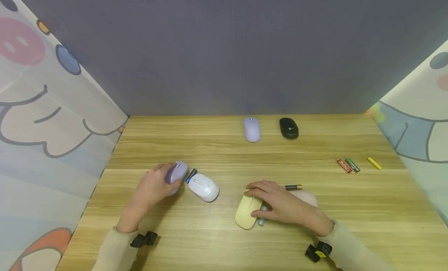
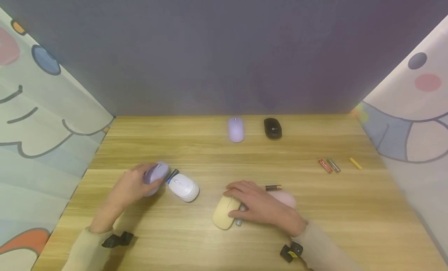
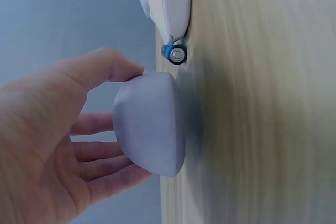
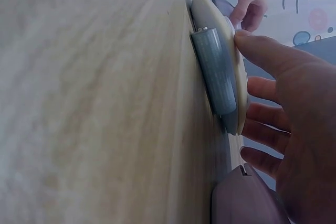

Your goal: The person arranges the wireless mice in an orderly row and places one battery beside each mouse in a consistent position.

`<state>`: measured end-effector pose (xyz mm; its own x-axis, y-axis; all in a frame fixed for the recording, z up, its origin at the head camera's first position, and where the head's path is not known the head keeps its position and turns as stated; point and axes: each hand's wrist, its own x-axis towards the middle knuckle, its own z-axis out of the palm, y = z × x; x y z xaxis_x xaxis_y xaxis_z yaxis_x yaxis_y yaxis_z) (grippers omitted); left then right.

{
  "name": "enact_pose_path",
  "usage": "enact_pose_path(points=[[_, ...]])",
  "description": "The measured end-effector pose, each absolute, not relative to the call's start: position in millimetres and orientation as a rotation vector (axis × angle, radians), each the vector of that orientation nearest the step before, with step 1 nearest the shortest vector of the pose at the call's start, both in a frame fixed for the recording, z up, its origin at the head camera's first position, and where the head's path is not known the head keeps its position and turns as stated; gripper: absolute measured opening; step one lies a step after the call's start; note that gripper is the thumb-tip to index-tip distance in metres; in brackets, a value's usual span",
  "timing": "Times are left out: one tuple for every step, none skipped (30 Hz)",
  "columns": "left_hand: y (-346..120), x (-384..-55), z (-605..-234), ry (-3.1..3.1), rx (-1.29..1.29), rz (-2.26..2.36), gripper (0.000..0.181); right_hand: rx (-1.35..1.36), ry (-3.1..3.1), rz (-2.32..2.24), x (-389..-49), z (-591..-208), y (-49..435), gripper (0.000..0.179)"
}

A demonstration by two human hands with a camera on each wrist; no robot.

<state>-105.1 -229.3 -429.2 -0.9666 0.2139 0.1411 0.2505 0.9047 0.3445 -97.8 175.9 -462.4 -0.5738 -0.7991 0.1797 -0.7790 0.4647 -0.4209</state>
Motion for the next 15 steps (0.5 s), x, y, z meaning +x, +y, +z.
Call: enact_pose_path(points=[[-229.1,-106.0,-428.5,-2.964,-0.359,-0.556,0.058,-1.428,2.652,-0.728,-97.9,-462.6,176.3,0.052],[-229.0,-106.8,-427.6,-2.957,-0.358,-0.557,0.058,-1.428,2.652,-0.729,-98.0,-463.0,176.6,0.052],[-228.9,-108.0,-426.9,-2.948,-0.357,-0.556,0.057,-1.433,2.652,-0.732,-98.2,-463.6,176.6,0.052],[-228.6,-109.0,-425.8,-2.941,-0.359,-0.556,0.057,-1.439,2.651,-0.737,-98.4,-464.3,176.5,0.052],[-228.5,-110.3,-424.9,-2.934,-0.36,-0.553,0.056,-1.444,2.65,-0.742,-98.6,-464.9,176.4,0.052],[-228.4,-111.8,-424.1,-2.928,-0.361,-0.55,0.056,-1.448,2.648,-0.747,-98.7,-465.3,176.2,0.052],[-228.4,-113.6,-423.5,-2.924,-0.363,-0.548,0.055,-1.452,2.647,-0.75,-98.9,-465.6,176.0,0.052],[-228.6,-115.7,-423.3,-2.922,-0.365,-0.545,0.056,-1.457,2.646,-0.751,-99.0,-466.1,175.8,0.052],[-228.7,-118.1,-422.8,-2.925,-0.363,-0.543,0.057,-1.459,2.645,-0.753,-99.1,-466.2,175.5,0.052],[-228.7,-120.4,-422.3,-2.927,-0.362,-0.539,0.057,-1.455,2.643,-0.751,-99.2,-466.1,175.5,0.052],[-228.7,-123.2,-422.0,-2.927,-0.362,-0.534,0.058,-1.45,2.643,-0.748,-99.2,-466.0,175.5,0.053],[-228.5,-125.9,-421.5,-2.927,-0.363,-0.536,0.057,-1.446,2.642,-0.746,-99.2,-465.9,175.5,0.053],[-228.1,-128.9,-421.0,-2.926,-0.367,-0.54,0.057,-1.443,2.641,-0.745,-99.3,-465.9,175.5,0.053],[-227.5,-132.1,-420.4,-2.926,-0.368,-0.544,0.057,-1.441,2.64,-0.746,-99.3,-465.8,175.5,0.053],[-226.7,-135.4,-419.7,-2.928,-0.369,-0.55,0.056,-1.44,2.64,-0.746,-99.3,-465.7,175.5,0.053]])
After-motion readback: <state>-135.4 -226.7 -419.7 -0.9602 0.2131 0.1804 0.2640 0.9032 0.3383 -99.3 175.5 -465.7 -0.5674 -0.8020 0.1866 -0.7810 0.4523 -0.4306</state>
